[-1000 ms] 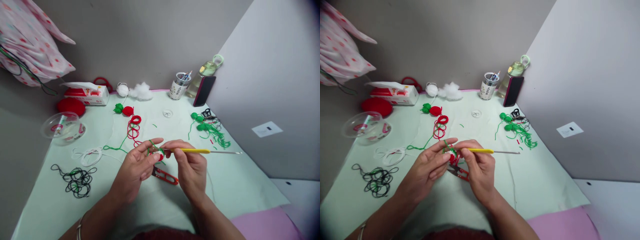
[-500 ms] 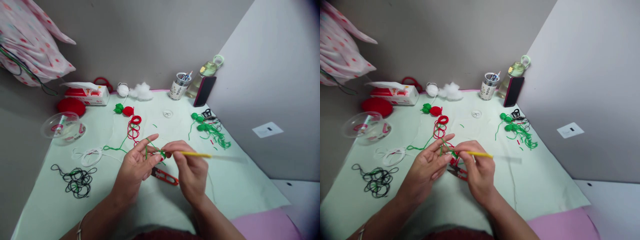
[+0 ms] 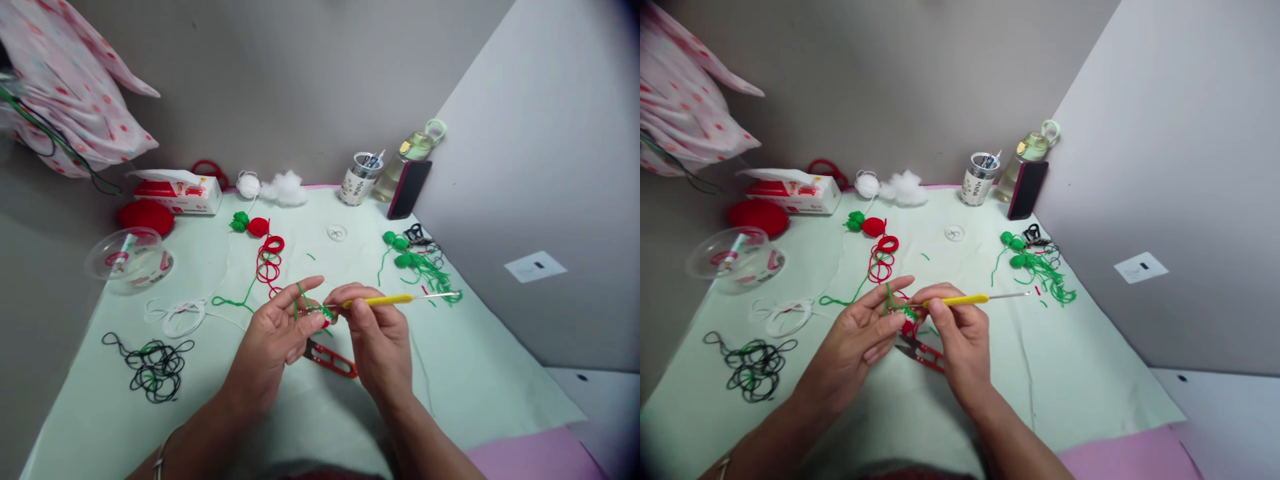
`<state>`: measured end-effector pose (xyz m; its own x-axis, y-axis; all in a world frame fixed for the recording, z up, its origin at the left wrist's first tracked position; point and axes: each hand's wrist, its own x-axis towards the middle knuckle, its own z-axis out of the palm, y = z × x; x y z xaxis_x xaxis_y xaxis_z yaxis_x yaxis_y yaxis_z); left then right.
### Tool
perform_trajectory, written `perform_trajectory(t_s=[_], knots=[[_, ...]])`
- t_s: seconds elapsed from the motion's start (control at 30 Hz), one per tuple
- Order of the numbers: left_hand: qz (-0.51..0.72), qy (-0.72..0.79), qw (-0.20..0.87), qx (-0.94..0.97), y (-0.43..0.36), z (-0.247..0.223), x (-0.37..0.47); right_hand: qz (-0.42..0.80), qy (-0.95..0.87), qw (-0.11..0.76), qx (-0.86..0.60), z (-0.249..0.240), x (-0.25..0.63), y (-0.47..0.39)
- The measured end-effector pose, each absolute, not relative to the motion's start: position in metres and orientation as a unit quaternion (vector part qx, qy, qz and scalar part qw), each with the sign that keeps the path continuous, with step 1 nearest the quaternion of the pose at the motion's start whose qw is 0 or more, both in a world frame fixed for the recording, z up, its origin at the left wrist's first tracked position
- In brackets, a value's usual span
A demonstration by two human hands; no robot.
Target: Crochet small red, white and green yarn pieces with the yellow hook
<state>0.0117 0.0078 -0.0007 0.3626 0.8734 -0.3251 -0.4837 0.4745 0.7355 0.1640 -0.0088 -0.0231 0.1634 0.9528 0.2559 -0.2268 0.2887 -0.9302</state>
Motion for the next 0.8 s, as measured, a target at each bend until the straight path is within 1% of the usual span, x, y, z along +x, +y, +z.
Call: perform_trajectory(t_s=[0.23,0.3,0.4,0.47,0.6,0.67,0.8], knots=[[0.460,0.375,0.758,0.271,0.0106,-0.0049,0.0114,0.437,-0.450,0.676,-0.386,-0.0189,0.1647,-0.0088],[0.462,0.388,0.748,0.277,0.0100,-0.0069,0.0122,0.406,-0.467,0.679,-0.395,-0.0199,0.1643,-0.0110],[0.468,0.411,0.728,0.286,0.0095,-0.0093,0.0132,0.320,-0.524,0.673,-0.413,-0.0227,0.1631,-0.0146],[0.470,0.421,0.720,0.289,0.0102,-0.0099,0.0128,0.293,-0.547,0.661,-0.422,-0.0244,0.1627,-0.0151],[0.474,0.424,0.715,0.291,0.0125,-0.0087,0.0097,0.370,-0.516,0.652,-0.415,-0.0260,0.1627,-0.0122],[0.463,0.426,0.719,0.295,0.0130,-0.0081,0.0088,0.383,-0.501,0.654,-0.417,-0.0258,0.1624,-0.0116],[0.440,0.414,0.739,0.297,0.0129,-0.0080,0.0119,0.290,-0.542,0.648,-0.451,-0.0220,0.1597,-0.0124]])
